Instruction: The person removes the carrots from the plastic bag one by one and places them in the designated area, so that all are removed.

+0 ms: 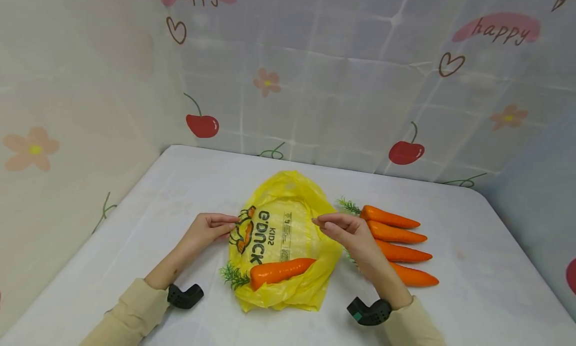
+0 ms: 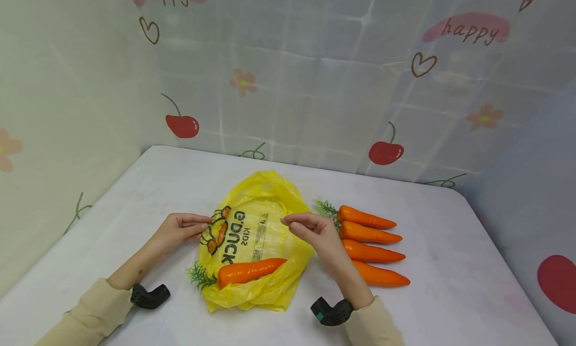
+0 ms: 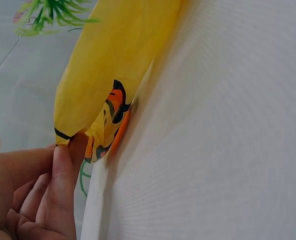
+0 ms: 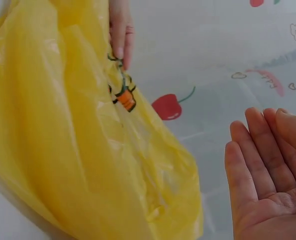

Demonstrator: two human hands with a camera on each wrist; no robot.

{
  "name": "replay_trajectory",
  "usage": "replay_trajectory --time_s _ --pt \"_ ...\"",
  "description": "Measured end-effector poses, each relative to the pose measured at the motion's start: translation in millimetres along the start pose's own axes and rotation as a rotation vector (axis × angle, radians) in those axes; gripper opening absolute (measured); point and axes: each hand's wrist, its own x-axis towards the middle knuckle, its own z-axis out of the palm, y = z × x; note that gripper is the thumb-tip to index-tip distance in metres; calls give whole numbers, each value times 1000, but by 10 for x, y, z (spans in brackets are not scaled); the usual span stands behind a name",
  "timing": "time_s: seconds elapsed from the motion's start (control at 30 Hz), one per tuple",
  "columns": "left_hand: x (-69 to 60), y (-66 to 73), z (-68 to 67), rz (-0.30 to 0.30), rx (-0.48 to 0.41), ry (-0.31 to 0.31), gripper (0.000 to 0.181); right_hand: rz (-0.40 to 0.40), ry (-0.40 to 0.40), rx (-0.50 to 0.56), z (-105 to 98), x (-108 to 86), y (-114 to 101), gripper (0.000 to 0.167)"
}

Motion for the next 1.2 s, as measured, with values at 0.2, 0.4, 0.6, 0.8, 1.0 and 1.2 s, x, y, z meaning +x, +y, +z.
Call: replay_trajectory --time_s 0.2,0.4,0.6,0.8,1.0,1.2 --pt "-9 -3 12 11 3 -7 29 28 -71 51 76 31 159 22" --pt "-18 4 2 5 2 -10 29 68 -84 -9 109 43 233 27" --pt "-14 4 8 -5 6 -7 28 109 -113 -155 113 40 295 28" --pt "-4 11 12 0 7 -4 28 178 -166 -185 114 48 333 27" --pt "-3 7 11 -6 11 1 28 227 -212 -170 117 35 361 27" --pt "3 -5 4 -9 15 8 27 234 -311 -152 103 43 422 31"
